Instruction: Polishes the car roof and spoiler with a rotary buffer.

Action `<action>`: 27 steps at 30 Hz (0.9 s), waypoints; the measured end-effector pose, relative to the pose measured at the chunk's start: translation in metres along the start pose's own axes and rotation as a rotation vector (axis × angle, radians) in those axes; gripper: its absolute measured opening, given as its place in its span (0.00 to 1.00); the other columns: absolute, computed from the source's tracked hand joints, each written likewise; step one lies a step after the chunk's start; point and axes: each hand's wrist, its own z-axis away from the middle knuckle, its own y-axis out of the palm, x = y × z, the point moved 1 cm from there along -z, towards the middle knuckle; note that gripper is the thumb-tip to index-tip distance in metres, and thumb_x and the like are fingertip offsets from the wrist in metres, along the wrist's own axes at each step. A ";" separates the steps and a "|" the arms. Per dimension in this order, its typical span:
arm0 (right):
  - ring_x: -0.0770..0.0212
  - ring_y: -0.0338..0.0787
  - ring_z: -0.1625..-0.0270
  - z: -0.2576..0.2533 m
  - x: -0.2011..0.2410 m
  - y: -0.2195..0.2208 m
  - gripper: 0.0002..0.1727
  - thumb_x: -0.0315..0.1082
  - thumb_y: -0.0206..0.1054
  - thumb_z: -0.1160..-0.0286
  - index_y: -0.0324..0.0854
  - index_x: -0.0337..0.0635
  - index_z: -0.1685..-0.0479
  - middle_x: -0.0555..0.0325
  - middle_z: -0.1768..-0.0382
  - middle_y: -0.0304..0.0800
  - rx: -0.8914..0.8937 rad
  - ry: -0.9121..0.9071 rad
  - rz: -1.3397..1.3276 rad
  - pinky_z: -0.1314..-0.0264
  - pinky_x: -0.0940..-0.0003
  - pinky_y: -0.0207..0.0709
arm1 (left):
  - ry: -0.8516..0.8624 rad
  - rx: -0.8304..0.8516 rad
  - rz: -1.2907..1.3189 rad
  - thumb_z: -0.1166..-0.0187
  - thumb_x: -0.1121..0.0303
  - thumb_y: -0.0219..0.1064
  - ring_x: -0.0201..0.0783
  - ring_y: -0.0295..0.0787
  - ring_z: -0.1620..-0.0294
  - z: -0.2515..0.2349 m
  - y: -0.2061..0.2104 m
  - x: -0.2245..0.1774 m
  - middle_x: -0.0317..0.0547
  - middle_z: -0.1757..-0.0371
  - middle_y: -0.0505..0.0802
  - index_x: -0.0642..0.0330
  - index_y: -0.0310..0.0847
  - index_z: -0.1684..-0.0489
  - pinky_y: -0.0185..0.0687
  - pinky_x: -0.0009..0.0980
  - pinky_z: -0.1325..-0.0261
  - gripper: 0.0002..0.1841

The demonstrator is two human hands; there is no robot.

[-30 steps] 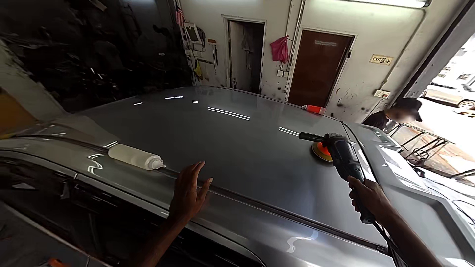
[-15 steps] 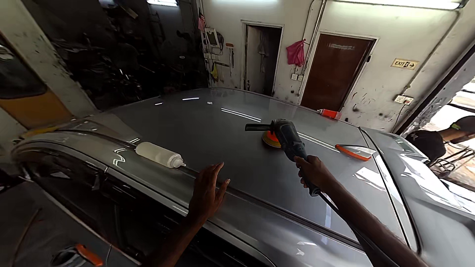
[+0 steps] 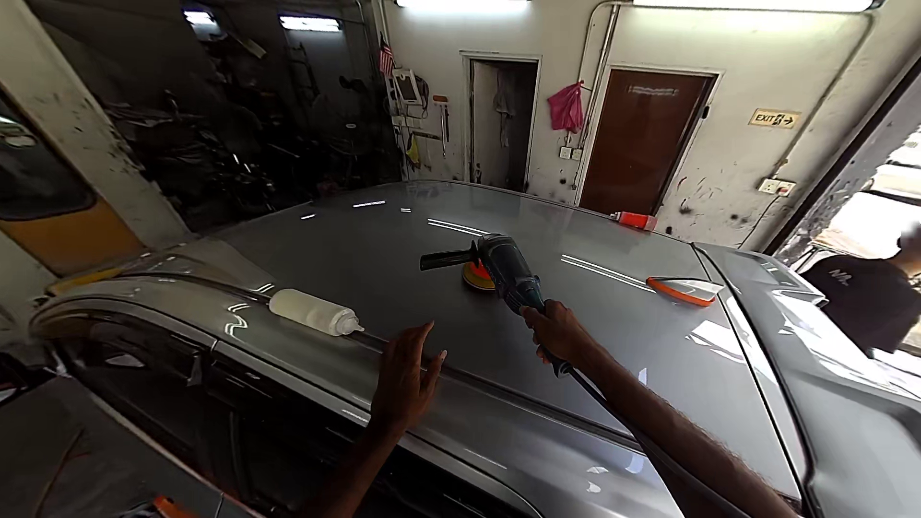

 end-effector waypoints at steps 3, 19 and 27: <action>0.60 0.87 0.84 0.008 -0.018 -0.024 0.26 0.56 0.53 0.08 0.76 0.38 0.49 0.52 0.78 0.83 -0.060 0.034 -0.027 0.80 0.65 0.86 | 0.021 -0.010 0.010 0.13 0.41 0.50 0.54 0.71 0.17 0.000 0.002 -0.001 0.47 0.20 0.82 0.50 0.69 0.13 0.64 0.56 0.17 0.34; 0.60 0.83 0.86 0.141 -0.160 -0.178 0.24 0.53 0.53 0.07 0.77 0.36 0.52 0.52 0.80 0.81 -0.495 0.279 -0.224 0.82 0.64 0.83 | 0.049 -0.015 0.037 0.14 0.40 0.49 0.59 0.71 0.17 0.001 0.001 0.000 0.55 0.21 0.81 0.52 0.69 0.13 0.63 0.57 0.17 0.36; 0.60 0.83 0.86 0.190 -0.199 -0.206 0.25 0.52 0.52 0.07 0.78 0.37 0.56 0.53 0.81 0.81 -0.617 0.309 -0.257 0.83 0.64 0.83 | 0.041 -0.012 0.049 0.14 0.40 0.49 0.60 0.70 0.16 0.002 0.001 0.001 0.56 0.20 0.81 0.54 0.67 0.12 0.61 0.59 0.17 0.36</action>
